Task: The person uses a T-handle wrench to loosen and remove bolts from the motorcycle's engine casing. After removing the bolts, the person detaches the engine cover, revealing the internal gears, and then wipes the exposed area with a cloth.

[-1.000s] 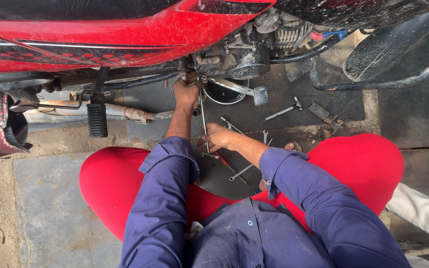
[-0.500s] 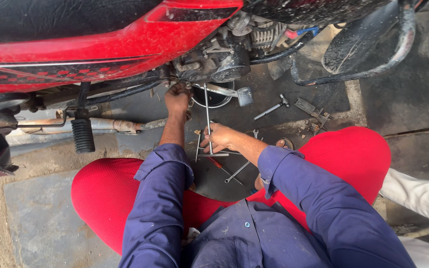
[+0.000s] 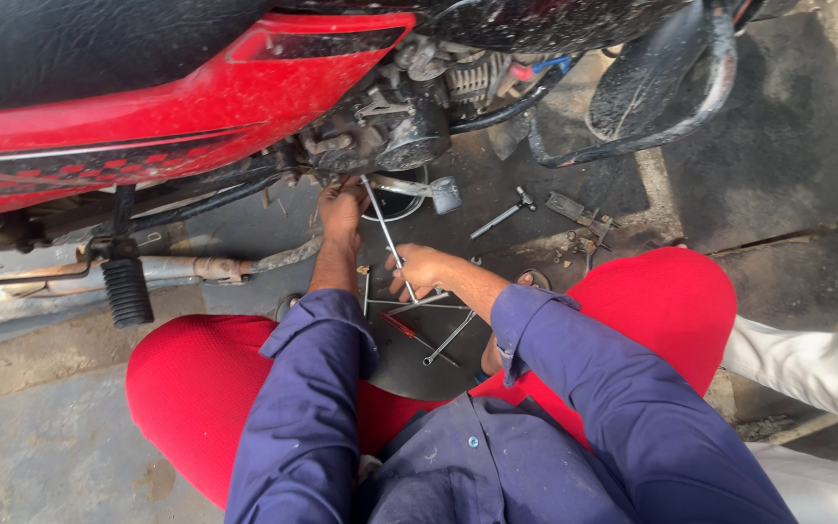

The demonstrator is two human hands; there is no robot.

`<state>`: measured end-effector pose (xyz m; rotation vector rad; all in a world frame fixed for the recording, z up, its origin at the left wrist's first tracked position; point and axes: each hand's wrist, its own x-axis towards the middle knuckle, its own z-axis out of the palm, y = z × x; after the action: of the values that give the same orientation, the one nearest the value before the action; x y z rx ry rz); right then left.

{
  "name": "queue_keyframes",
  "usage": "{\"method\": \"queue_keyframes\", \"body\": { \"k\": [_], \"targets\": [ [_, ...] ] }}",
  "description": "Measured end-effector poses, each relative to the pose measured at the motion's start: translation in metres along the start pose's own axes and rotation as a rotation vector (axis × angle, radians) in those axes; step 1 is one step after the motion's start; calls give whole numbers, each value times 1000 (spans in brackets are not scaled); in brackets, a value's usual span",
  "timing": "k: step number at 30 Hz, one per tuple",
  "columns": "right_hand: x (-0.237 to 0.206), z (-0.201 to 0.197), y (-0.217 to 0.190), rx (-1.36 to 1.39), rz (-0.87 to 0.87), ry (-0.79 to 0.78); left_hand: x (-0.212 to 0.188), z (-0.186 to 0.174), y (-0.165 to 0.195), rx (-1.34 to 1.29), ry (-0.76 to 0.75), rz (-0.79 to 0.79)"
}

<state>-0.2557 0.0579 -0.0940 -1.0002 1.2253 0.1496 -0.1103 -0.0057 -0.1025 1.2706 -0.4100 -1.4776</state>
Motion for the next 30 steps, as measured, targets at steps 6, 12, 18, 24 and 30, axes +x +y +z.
{"method": "queue_keyframes", "body": {
  "k": [6,12,18,24,30],
  "targets": [
    [-4,-9,-8,168,-47,-81,4,4,-6,-77,-38,-39],
    [-15,-3,-14,385,-147,-256,1,-1,-2,-70,-67,-105],
    [-22,4,-17,169,-138,82,-3,4,5,3,-53,-86],
    [5,11,-10,5,-288,75,5,-6,4,117,-40,-23],
    [32,13,-13,486,-188,-191,16,-23,6,38,-88,-67]
  ]
}}
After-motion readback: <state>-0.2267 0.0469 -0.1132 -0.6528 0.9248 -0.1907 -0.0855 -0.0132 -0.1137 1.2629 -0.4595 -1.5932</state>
